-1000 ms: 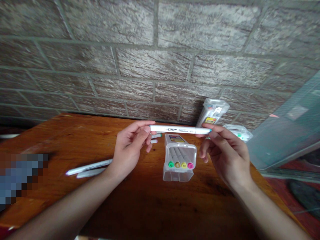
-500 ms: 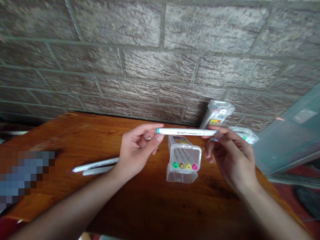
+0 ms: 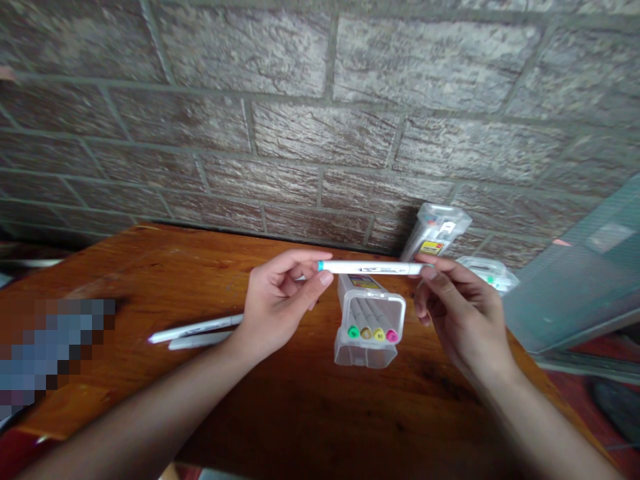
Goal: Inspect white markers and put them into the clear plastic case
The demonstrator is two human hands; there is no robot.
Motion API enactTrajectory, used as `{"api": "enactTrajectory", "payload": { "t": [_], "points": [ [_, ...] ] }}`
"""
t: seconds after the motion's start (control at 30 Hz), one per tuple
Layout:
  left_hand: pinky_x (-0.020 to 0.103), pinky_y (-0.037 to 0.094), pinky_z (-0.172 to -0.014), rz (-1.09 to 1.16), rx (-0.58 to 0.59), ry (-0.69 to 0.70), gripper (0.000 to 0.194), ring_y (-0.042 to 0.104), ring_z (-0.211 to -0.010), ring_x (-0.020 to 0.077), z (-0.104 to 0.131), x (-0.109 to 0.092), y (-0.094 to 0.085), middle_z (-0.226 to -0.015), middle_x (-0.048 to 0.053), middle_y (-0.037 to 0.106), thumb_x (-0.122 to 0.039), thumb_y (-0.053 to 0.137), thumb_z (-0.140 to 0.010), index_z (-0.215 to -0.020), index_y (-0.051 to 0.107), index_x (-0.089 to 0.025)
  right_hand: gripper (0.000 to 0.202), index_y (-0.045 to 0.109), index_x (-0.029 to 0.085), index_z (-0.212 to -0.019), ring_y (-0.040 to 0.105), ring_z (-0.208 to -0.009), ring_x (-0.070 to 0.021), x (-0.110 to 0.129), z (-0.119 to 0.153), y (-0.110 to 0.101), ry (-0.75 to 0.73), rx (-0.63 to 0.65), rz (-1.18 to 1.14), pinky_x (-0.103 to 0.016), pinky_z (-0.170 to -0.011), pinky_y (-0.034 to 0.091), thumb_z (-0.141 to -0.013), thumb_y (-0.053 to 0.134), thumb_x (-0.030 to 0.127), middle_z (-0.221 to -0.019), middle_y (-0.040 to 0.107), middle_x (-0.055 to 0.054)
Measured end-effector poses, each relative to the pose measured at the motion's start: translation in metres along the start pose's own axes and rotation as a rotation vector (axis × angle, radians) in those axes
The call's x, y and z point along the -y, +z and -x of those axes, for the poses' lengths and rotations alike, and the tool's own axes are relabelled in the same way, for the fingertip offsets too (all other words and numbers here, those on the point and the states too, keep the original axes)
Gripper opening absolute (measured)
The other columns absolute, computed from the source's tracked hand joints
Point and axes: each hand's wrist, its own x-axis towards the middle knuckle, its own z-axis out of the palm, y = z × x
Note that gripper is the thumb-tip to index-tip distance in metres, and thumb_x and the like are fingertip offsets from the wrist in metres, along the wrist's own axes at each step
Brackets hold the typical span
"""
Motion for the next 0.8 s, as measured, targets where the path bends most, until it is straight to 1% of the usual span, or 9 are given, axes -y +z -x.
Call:
{"api": "enactTrajectory", "payload": {
  "t": [0.13,0.3,0.43,0.53,0.6,0.7,0.73,0.8],
  "points": [
    [0.016,0.047,-0.046,-0.013,-0.004,0.001,0.015,0.058,-0.049,0.0068,0.0,-0.001,0.0,-0.065,-0.004,0.064,-0.02,0.083,-0.09,-0.104,0.082,-0.018,0.026,0.082,0.022,-0.111,0.055,-0.045,-0.0105,0.0,0.0,0.0,0.0,-0.007,-0.006,-0.021,-0.039,0.043,-0.09,0.087,0.035,-0.06,0.063,0.004],
    [0.014,0.047,-0.046,0.005,-0.001,0.012,0.015,0.058,-0.05,0.0054,0.0,-0.001,-0.001,-0.067,-0.004,0.066,-0.017,0.082,-0.091,-0.105,0.082,-0.018,0.027,0.082,0.022,-0.112,0.055,-0.045,-0.0088,0.0,0.0,-0.001,-0.014,-0.003,0.008,-0.019,-0.039,0.043,-0.088,0.089,0.032,-0.063,0.064,0.004],
    [0.013,0.046,-0.047,-0.005,0.001,0.043,0.017,0.058,-0.05,0.0047,0.0,-0.003,0.001,-0.064,-0.005,0.065,-0.013,0.081,-0.09,-0.106,0.082,-0.019,0.033,0.082,0.024,-0.116,0.057,-0.044,-0.0092,-0.003,-0.001,-0.003,-0.052,0.01,0.062,-0.019,-0.039,0.045,-0.085,0.092,0.032,-0.061,0.066,0.005],
    [0.012,0.045,-0.049,-0.01,0.008,0.071,0.022,0.057,-0.051,0.0038,0.001,-0.005,0.005,-0.066,-0.005,0.067,-0.01,0.083,-0.086,-0.105,0.084,-0.021,0.033,0.083,0.025,-0.114,0.057,-0.042,-0.0093,-0.007,-0.004,-0.006,-0.074,0.013,0.101,-0.018,-0.039,0.045,-0.083,0.094,0.032,-0.059,0.068,0.004],
    [0.012,0.048,-0.052,-0.003,0.013,0.064,0.023,0.059,-0.054,0.0045,0.003,-0.005,0.009,-0.069,-0.004,0.07,-0.01,0.084,-0.085,-0.105,0.084,-0.022,0.034,0.083,0.024,-0.112,0.057,-0.042,-0.0094,-0.009,-0.006,-0.008,-0.092,0.019,0.118,-0.019,-0.038,0.046,-0.082,0.095,0.032,-0.059,0.068,0.004],
    [0.016,0.056,-0.062,0.004,0.013,0.023,0.024,0.068,-0.065,0.0087,0.003,-0.007,0.014,-0.075,-0.001,0.075,-0.016,0.087,-0.084,-0.107,0.086,-0.022,0.031,0.083,0.023,-0.107,0.057,-0.041,-0.0096,-0.011,-0.01,-0.013,-0.14,0.03,0.158,-0.019,-0.038,0.046,-0.081,0.095,0.032,-0.06,0.069,0.003],
    [0.017,0.057,-0.063,0.002,0.015,0.013,0.024,0.069,-0.067,0.0097,0.002,-0.008,0.016,-0.077,0.001,0.077,-0.017,0.087,-0.084,-0.108,0.086,-0.022,0.03,0.082,0.023,-0.107,0.058,-0.042,-0.0099,-0.012,-0.011,-0.015,-0.168,0.036,0.17,-0.019,-0.038,0.047,-0.081,0.095,0.032,-0.06,0.07,0.003],
    [0.017,0.057,-0.061,-0.008,0.021,0.021,0.023,0.069,-0.065,0.0101,-0.002,-0.012,0.018,-0.077,0.002,0.078,-0.019,0.088,-0.084,-0.106,0.087,-0.02,0.028,0.082,0.023,-0.107,0.06,-0.043,-0.0102,-0.012,-0.013,-0.018,-0.236,0.048,0.228,-0.02,-0.04,0.047,-0.084,0.093,0.034,-0.063,0.071,0.002]
  ]
}}
